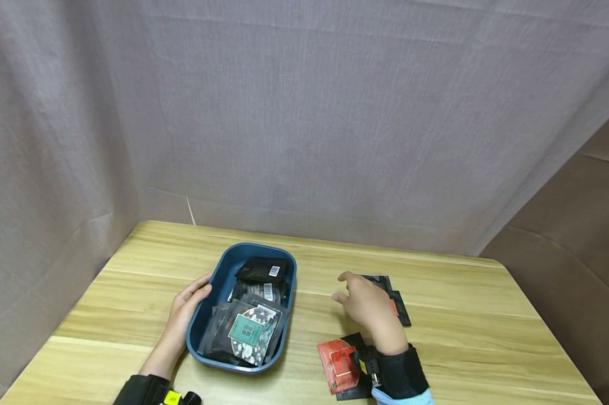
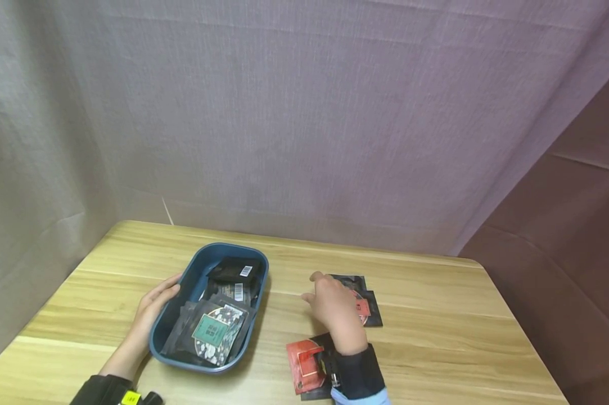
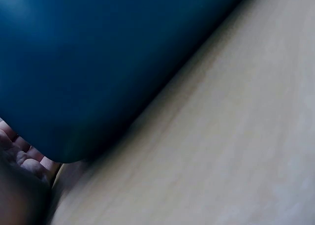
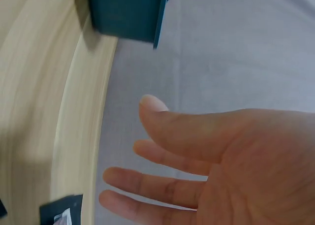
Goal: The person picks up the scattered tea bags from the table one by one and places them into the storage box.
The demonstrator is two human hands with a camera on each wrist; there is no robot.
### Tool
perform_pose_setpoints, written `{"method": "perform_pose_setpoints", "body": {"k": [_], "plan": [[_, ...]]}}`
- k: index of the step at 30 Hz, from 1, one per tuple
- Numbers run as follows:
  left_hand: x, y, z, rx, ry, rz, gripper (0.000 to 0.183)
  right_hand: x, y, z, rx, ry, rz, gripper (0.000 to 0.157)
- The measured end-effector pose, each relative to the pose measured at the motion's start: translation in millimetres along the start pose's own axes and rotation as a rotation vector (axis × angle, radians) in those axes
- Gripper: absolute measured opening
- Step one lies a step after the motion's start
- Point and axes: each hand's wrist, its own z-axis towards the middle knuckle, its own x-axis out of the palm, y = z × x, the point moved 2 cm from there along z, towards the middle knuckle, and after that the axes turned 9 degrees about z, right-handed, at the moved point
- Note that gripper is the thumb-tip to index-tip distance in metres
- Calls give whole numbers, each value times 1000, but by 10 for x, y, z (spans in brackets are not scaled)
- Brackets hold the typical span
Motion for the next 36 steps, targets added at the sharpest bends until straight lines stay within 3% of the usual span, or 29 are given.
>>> {"method": "perform_pose_setpoints", "body": {"k": [7, 21, 28, 36], "plan": [[-1, -4, -5, -1, 1, 2, 53, -61, -143, 7, 42, -5, 1, 47], [1, -1, -3, -3, -5, 2, 52, -161, -506, 17, 206, -55, 36, 78], [-1, 1, -7, -1, -3, 6, 53, -123, -649, 42, 273, -13, 7, 92], [0, 0, -11, 2, -8, 0, 52, -36, -682, 72, 293, 41, -16, 94]]}}
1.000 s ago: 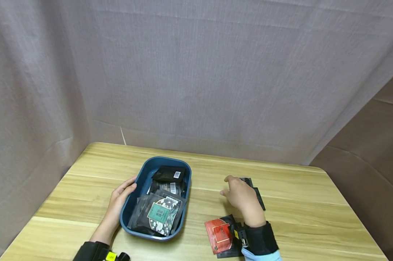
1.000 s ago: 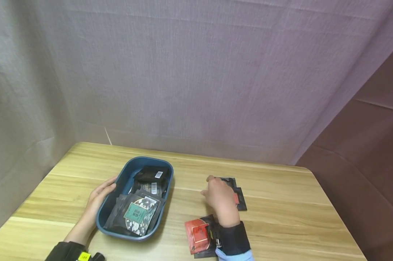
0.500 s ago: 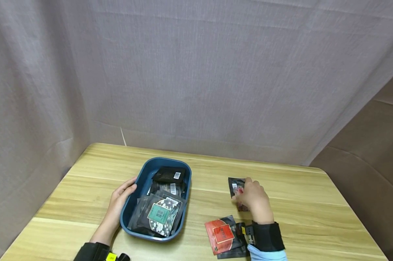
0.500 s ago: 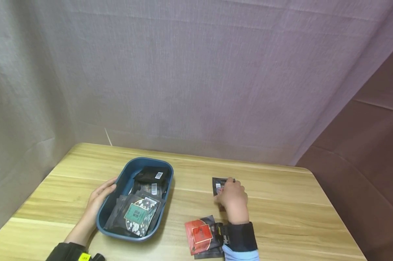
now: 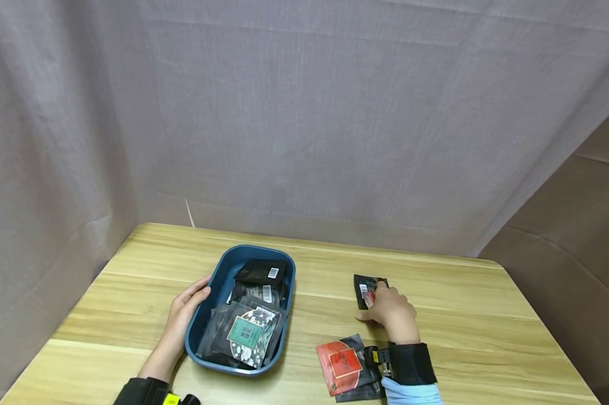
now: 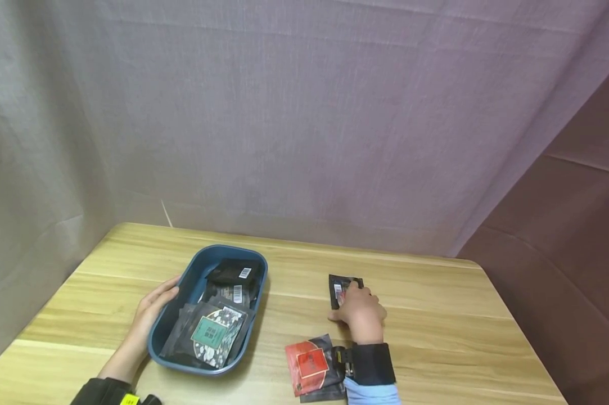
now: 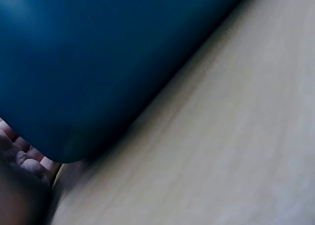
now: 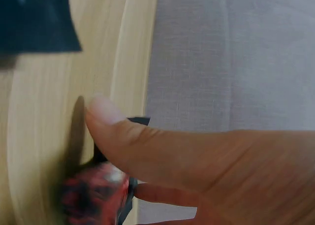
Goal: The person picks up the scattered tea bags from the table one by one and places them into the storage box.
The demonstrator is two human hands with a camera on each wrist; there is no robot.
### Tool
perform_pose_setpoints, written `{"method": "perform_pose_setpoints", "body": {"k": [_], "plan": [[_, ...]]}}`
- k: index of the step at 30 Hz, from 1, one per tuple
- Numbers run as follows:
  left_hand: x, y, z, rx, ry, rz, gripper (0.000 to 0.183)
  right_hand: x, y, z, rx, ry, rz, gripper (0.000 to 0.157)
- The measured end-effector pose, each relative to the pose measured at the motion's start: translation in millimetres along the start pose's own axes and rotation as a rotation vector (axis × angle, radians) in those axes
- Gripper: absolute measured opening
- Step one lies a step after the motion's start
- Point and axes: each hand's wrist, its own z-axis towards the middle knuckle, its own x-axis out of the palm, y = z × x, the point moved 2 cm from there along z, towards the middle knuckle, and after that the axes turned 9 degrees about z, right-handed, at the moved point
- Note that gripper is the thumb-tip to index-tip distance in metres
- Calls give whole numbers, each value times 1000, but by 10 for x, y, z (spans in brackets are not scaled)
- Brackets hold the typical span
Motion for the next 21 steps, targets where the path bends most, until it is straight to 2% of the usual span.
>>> {"method": "perform_pose_setpoints", "body": {"k": [6, 13, 21], "plan": [[6, 6, 6, 2, -17, -11, 49, -13, -44, -4, 19, 33, 18, 100], [1, -2, -2, 2, -4, -2, 51, 15, -48, 9, 2, 10, 35, 90], [8, -11, -5, 3, -7, -2, 52, -18, -12, -2, -1, -9, 29, 88]]}}
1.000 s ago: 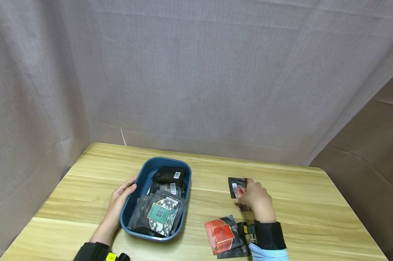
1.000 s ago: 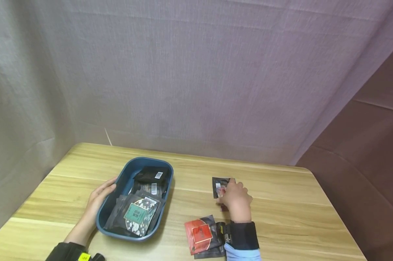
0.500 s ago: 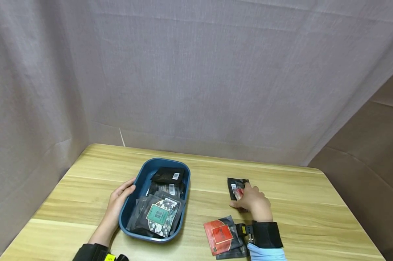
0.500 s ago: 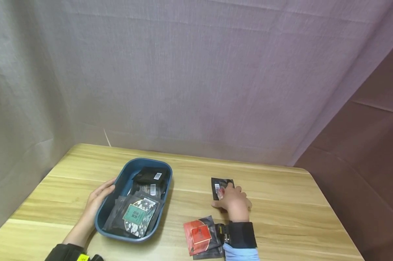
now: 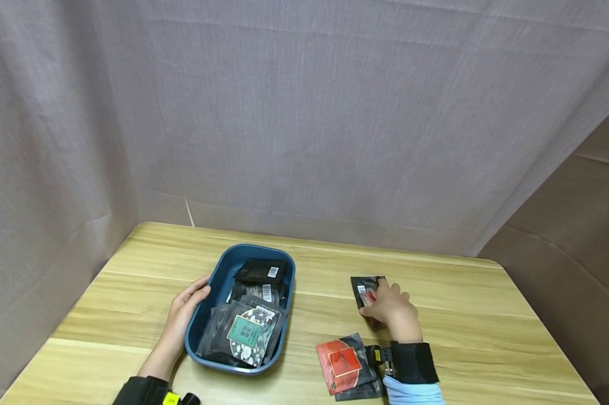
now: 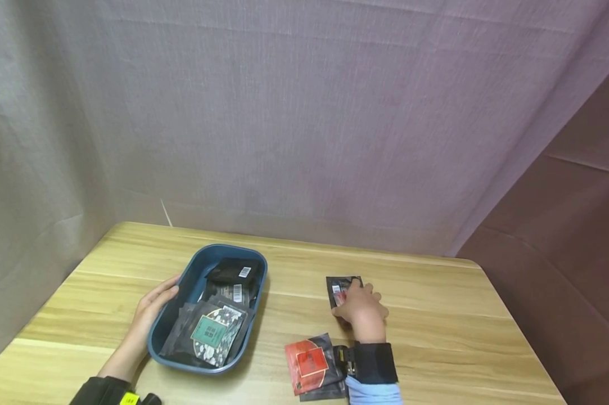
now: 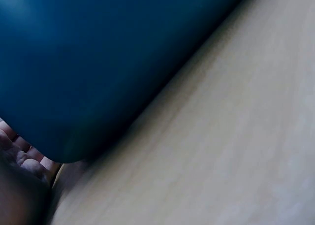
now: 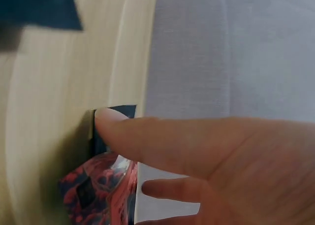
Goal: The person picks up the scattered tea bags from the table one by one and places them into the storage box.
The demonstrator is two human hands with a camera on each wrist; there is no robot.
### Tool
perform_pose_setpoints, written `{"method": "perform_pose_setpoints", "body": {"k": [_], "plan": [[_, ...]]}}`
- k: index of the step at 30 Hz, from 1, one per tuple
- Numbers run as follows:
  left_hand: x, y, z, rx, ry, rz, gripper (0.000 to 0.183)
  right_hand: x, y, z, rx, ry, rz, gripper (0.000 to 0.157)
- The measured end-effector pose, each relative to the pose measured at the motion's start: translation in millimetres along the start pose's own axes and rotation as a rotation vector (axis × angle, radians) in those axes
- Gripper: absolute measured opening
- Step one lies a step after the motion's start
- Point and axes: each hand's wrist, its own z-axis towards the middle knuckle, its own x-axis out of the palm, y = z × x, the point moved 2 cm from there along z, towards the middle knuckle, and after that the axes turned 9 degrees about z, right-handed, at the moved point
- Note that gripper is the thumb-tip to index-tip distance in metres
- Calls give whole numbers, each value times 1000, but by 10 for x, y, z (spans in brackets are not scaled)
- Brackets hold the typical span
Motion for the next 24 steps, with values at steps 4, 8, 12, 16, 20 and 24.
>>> {"method": "perform_pose_setpoints", "body": {"k": [4, 8, 12, 16, 20, 24], "plan": [[-1, -1, -4, -4, 4, 5, 52, -24, 51, -26, -2, -13, -11, 82], [-6, -7, -4, -9, 13, 10, 52, -62, 149, -72, -25, -47, -34, 77], [-5, -18, 3, 2, 19, 2, 52, -95, 283, -130, -60, -111, -45, 70], [-5, -19, 4, 7, 24, 1, 52, -81, 421, -188, -105, -168, -42, 69], [-8, -13, 0, 7, 25, 6, 52, -37, 577, -226, -212, -269, -31, 67], [-9, -11, -2, 2, 21, 9, 52, 29, 745, -283, -356, -375, -31, 66]]}}
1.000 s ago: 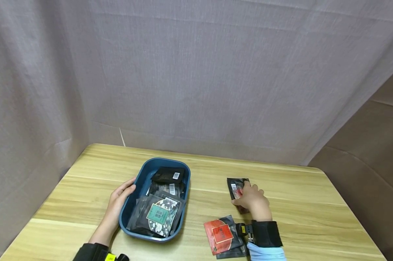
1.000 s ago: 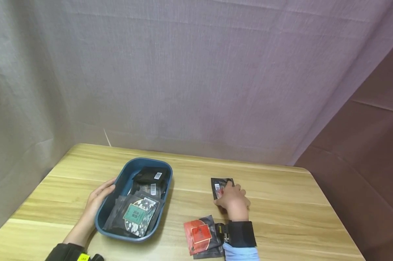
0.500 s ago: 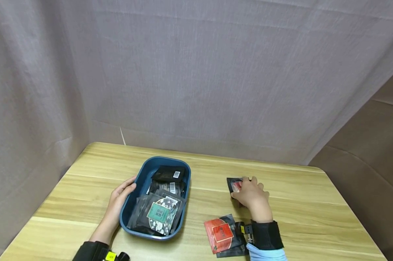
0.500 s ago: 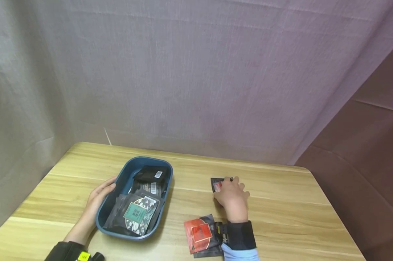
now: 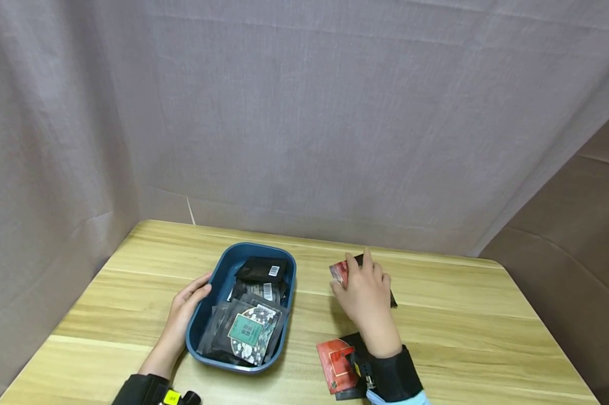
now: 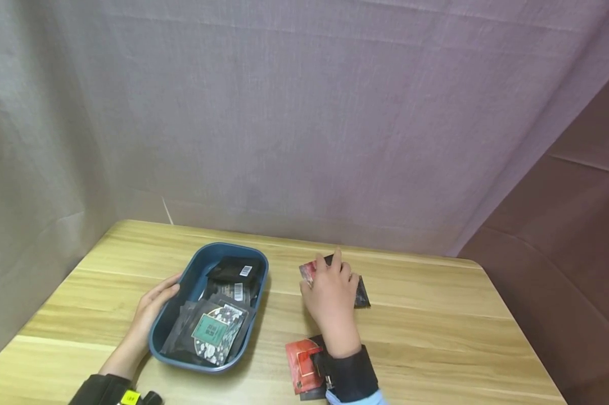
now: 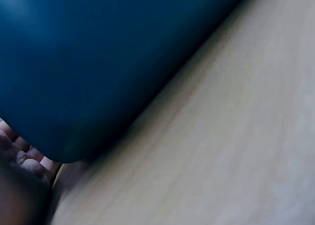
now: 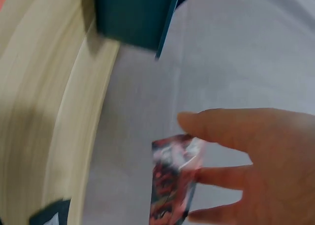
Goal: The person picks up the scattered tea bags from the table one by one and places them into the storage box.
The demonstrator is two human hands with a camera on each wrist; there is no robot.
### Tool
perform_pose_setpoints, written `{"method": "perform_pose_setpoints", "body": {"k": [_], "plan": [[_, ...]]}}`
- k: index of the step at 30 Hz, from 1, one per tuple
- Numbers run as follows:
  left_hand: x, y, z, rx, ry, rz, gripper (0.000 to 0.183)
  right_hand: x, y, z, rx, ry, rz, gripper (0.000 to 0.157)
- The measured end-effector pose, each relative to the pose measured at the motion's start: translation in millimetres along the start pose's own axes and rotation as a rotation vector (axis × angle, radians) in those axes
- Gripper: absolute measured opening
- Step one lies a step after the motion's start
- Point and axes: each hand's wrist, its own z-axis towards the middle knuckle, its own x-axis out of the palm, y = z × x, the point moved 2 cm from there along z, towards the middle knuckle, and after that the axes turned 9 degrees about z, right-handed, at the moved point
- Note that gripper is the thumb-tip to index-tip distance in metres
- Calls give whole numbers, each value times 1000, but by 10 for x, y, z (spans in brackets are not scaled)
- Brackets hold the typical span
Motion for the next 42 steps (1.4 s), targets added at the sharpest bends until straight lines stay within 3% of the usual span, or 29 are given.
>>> {"method": "perform_pose_setpoints", "body": {"k": [7, 19, 30, 36, 42], "plan": [[-2, 9, -1, -10, -3, 1, 52, 100, 378, -107, -258, -129, 20, 70], [-2, 8, 5, 6, 1, 0, 53, 266, 771, -261, -569, -187, 114, 77], [10, 16, 14, -5, -25, -32, 51, 378, 975, -421, -786, -31, 178, 78], [5, 19, 8, 6, -13, -31, 50, 478, 1017, -464, -830, 67, 140, 76], [-3, 18, 5, 7, 6, -22, 51, 534, 1008, -471, -831, 107, 122, 76]]}}
